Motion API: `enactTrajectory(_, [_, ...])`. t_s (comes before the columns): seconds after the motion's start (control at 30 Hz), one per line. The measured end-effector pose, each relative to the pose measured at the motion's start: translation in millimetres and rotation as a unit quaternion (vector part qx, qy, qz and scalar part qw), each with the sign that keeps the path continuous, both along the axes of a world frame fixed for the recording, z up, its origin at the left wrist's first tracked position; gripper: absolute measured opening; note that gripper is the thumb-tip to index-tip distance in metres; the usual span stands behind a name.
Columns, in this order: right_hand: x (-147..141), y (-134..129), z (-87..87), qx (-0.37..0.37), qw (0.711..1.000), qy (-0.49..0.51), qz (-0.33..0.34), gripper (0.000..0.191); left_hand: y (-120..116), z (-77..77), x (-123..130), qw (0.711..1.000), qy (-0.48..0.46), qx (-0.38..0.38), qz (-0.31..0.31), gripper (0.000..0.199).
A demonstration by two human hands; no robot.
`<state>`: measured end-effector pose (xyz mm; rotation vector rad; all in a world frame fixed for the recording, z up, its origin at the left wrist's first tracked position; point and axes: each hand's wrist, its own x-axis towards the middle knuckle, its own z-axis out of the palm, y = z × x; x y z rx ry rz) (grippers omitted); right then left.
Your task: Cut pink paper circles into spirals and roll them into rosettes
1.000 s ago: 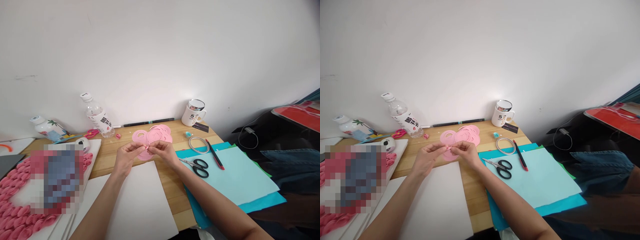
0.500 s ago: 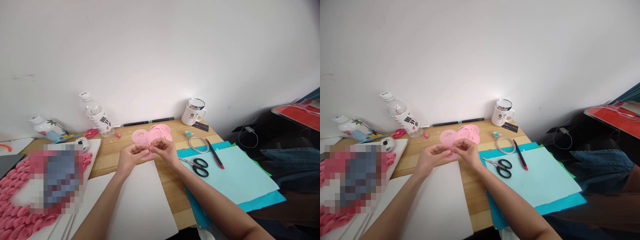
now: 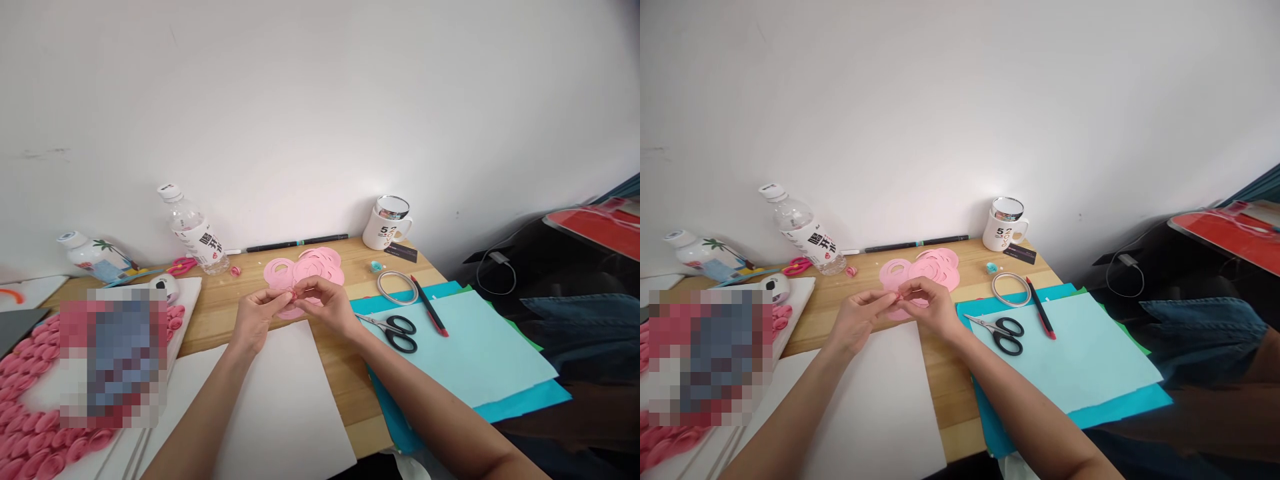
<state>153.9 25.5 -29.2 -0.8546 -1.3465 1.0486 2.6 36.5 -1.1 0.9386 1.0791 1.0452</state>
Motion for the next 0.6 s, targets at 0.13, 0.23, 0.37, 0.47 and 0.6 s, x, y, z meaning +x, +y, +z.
enactTrajectory(0.13, [-2.3, -3.1, 0.0, 0.063, 0.993, -0.091, -0.05, 0.015, 0.0, -3.7, 0.7, 0.999, -0.037, -0.033, -0.005, 0.019])
enactTrajectory(0.23, [-3.1, -4.9, -2.2, 0.113, 0.975, -0.165, -0.097, 0.012, -3.3, -4.7, 5.1, 0.995, -0.071, -0.051, -0.041, 0.02])
enactTrajectory(0.37, [-4.0, -6.1, -9.8, 0.165, 0.945, -0.241, -0.145, 0.015, -9.5, -4.1, 13.7, 0.993, -0.084, -0.067, -0.051, 0.019])
enactTrajectory(0.47, [-4.8, -6.7, -14.4, 0.181, 0.926, -0.285, -0.167, 0.015, -12.5, -3.5, 18.5, 0.993, -0.09, -0.07, -0.031, 0.018])
enactTrajectory(0.6, [-5.8, -6.9, -15.6, 0.195, 0.916, -0.301, -0.178, 0.016, -12.1, -4.9, 19.2, 0.991, -0.106, -0.078, -0.017, 0.019])
